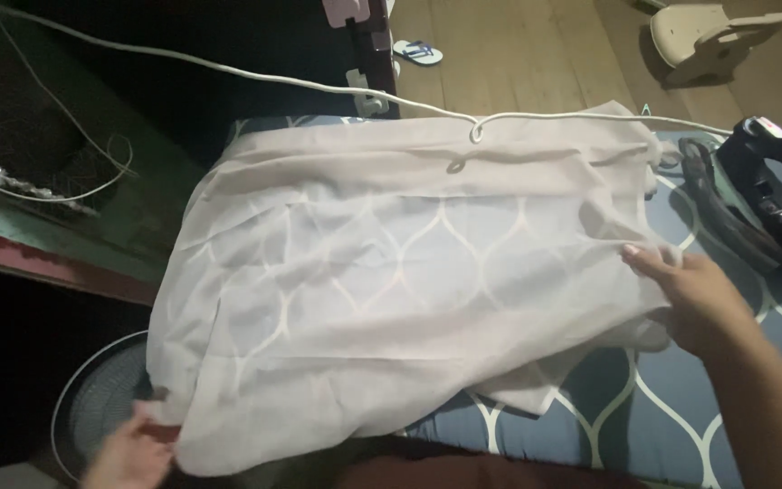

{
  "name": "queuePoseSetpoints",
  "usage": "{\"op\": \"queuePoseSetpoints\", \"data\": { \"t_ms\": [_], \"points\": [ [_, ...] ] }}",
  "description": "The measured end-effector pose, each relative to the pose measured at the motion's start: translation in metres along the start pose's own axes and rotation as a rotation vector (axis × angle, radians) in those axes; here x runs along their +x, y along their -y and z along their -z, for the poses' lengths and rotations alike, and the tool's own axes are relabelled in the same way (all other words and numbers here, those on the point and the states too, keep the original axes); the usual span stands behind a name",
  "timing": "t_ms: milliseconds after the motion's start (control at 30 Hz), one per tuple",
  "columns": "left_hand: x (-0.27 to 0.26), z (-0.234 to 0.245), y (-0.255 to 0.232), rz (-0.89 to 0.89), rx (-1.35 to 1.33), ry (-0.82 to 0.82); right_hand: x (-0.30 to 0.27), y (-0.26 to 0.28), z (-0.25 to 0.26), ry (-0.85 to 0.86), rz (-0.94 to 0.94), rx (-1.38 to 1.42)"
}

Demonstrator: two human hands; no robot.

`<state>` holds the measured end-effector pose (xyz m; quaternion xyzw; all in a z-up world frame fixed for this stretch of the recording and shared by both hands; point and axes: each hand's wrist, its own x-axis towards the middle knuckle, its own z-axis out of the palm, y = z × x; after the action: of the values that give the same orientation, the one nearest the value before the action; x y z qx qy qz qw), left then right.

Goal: The person irons a white cloth on a patterned ironing board. They repeatedly smooth the fabric with one hand and move the iron with the other, periodically lifting and repositioning the cloth to cover different areas.

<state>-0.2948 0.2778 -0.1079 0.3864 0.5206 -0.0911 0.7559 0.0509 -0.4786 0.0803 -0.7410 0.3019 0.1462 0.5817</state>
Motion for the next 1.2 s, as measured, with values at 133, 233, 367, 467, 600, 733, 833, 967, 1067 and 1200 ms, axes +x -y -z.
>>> {"op": "queuePoseSetpoints", "data": {
  "t_ms": [133,233,367,467,600,733,833,967,1067,1200],
  "points": [
    [-0.088,-0.074,-0.075,-0.286,0.067,-0.195,0.086,-0.053,0.069,0.150,0.743,-1.041],
    [-0.077,-0.080,-0.115,-0.647,0.397,-0.473,0.073,-0.031,0.082,0.068,-0.180,0.095],
    [-0.081,-0.106,-0.152,-0.957,0.636,-0.564,0.081,-0.040,0.124,0.026,0.323,-0.617],
    [-0.106,-0.111,-0.166,-1.039,0.967,-0.695,0.072,-0.040,0.128,-0.030,-0.188,-0.168],
    [-0.021,0.019,-0.215,-0.960,1.023,-0.599,0.096,-0.073,0.149,-0.144,-0.155,-0.279],
    [-0.006,0.000,-0.216,-0.958,1.015,-0.564,0.095,-0.091,0.147,-0.222,-0.130,-0.370],
    [-0.012,-0.052,-0.233,-1.132,1.054,-0.819,0.084,-0.082,0.124,-0.306,-0.170,-0.416],
    [0.018,-0.056,-0.278,-0.706,1.128,-0.918,0.095,-0.102,0.129,-0.184,0.055,-0.400],
    [0.045,-0.021,-0.269,-0.601,1.131,-1.053,0.057,-0.067,0.098,-0.214,0.024,-0.507],
    [0.036,-0.006,-0.243,-0.638,0.393,-0.920,0.058,-0.082,0.116,-0.100,0.131,-0.552]
  ]
}}
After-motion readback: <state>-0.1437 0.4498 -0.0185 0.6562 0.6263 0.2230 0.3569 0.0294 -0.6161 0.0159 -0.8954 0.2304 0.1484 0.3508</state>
